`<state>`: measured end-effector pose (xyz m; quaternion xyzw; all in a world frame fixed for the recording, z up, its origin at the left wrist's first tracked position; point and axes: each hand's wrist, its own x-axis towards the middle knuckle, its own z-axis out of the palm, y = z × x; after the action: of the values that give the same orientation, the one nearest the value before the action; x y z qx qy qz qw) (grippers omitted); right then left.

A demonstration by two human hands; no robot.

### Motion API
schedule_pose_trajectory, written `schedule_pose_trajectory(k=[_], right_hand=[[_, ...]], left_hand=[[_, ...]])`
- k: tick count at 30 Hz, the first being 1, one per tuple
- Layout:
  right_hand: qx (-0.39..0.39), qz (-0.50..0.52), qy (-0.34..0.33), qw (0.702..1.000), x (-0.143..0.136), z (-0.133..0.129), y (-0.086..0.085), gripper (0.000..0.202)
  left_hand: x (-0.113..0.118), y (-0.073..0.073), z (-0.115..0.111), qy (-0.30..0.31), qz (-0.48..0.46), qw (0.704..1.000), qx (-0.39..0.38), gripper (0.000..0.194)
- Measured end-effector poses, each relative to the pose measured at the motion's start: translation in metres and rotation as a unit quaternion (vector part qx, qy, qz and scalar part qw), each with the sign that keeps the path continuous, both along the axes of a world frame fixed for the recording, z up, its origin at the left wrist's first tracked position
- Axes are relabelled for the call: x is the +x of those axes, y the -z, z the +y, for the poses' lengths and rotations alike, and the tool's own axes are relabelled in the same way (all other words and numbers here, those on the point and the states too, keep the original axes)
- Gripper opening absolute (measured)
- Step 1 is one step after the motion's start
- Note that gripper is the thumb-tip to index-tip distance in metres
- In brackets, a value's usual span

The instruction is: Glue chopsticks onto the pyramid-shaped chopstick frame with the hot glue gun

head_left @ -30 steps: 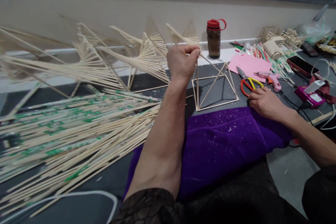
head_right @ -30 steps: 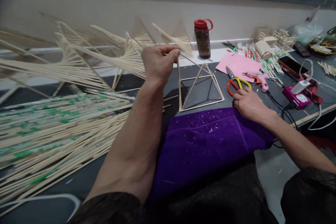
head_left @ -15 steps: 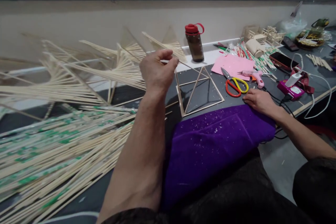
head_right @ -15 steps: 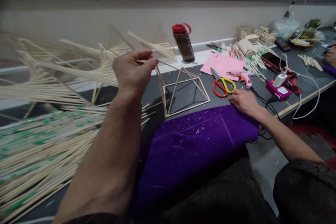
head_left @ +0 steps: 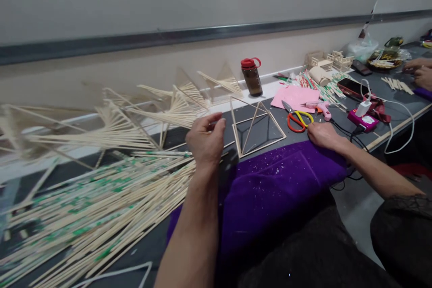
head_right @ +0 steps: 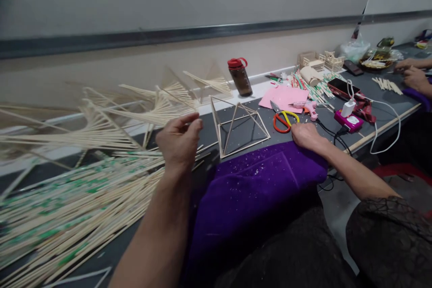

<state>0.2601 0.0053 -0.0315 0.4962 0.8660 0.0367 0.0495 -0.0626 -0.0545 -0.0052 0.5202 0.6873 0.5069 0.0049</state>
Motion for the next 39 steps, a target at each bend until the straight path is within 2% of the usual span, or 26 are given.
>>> schedule_pose_trajectory(k=[2,4,10,17,22,25,29,32,36,39], right_hand=[[0.009,0.007,0.019,1.0,0.002,-0.001,0.005,0.034],[0.025,0.018,0.046,0.998,0.006,0.001,0.008,0.036],[0.064,0.135,0.125,0.981,0.029,0.014,0.011,0.028],[0.02,0.23,0.112,0.966,0.04,0.019,0.015,0.023],[0.013,0.357,0.092,0.93,0.048,0.012,0.007,0.033],[-0.03,0.407,0.073,0.91,0.053,-0.002,-0.001,0.035],[-0.132,0.44,0.022,0.888,0.037,-0.029,-0.012,0.029],[-0.193,0.418,-0.069,0.885,0.009,-0.048,-0.015,0.021],[-0.147,0.328,-0.234,0.903,-0.031,-0.056,-0.007,0.012],[-0.125,0.225,-0.299,0.919,-0.048,-0.054,0.002,0.016]], left_hand=[[-0.001,0.011,-0.006,-0.038,-0.025,0.999,0.029,0.028],[0.0,0.018,-0.01,-0.041,-0.04,0.998,0.036,0.026],[0.001,0.025,-0.014,-0.038,-0.025,0.998,0.037,0.027],[-0.004,0.035,-0.008,-0.032,-0.011,0.999,0.011,0.027],[-0.003,0.034,-0.009,-0.031,-0.018,0.999,0.009,0.027],[0.0,0.032,-0.01,-0.025,-0.021,0.999,0.018,0.027],[0.003,0.032,-0.01,-0.022,-0.019,0.999,0.02,0.024],[0.002,0.033,-0.009,-0.02,-0.015,0.999,0.023,0.024],[0.001,0.034,-0.008,-0.019,-0.026,0.999,0.037,0.023],[0.002,0.034,-0.008,-0.017,-0.035,0.998,0.044,0.021]])
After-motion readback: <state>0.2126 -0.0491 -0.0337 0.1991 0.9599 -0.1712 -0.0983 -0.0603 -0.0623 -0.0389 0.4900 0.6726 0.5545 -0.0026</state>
